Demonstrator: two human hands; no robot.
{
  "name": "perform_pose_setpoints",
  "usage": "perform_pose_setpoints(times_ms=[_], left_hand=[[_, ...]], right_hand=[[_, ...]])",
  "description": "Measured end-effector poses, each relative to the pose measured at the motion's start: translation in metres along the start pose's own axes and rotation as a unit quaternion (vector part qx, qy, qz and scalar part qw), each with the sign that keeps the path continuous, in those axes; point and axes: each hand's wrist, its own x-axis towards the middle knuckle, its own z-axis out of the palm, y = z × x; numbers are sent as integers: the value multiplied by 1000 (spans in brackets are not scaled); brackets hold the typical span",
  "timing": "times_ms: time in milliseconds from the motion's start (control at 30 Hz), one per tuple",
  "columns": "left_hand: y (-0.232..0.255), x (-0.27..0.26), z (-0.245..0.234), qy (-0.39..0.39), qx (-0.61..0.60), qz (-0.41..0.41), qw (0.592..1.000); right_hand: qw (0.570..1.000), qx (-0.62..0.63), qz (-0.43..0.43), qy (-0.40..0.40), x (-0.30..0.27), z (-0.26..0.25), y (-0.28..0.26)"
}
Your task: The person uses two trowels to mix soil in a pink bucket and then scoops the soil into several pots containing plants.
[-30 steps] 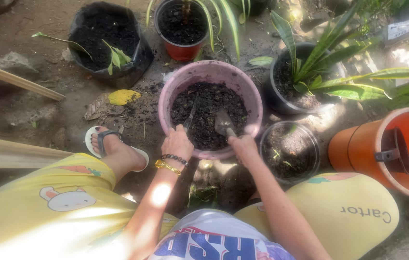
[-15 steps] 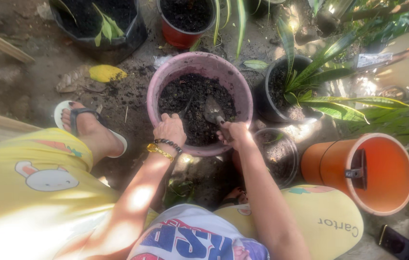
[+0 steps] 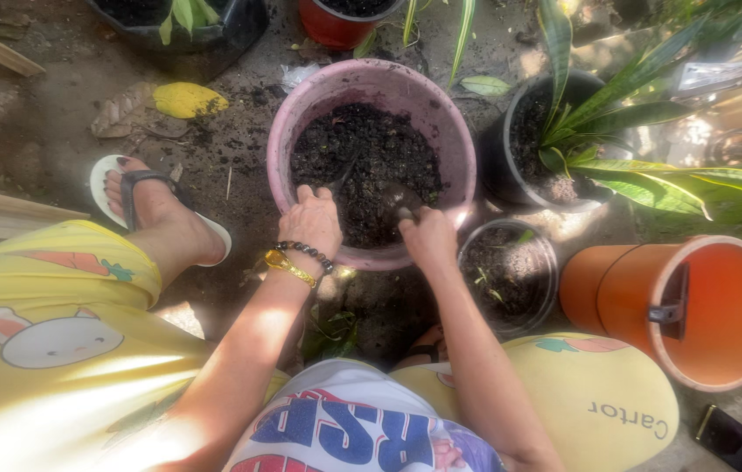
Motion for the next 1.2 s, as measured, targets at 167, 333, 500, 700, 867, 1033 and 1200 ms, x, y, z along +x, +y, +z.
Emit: perform_pose_setpoints(times_ms=[167, 333, 500, 700, 867, 1033, 1200], left_hand=[[5, -13, 1, -6, 14, 29, 999], [8, -26, 2, -8, 7, 29, 1000], [1, -19, -15, 20, -33, 12, 999], [-8, -8, -19, 121, -58, -4, 991], [-18, -1, -1, 138, -60, -40, 988], [-27, -3, 20, 146, -70, -39, 986], [-36, -4, 26, 208, -103, -43, 972]], right_hand=[[986, 95, -55, 122, 31, 59, 11], [963, 202, -69, 162, 48, 70, 7], [915, 399, -3, 60, 27, 44, 10], [895, 444, 3, 31, 12, 27, 17], [875, 484, -2, 18, -5, 6, -4], [876, 483, -11, 9, -9, -20, -32], [880, 474, -42, 8, 22, -40, -86]])
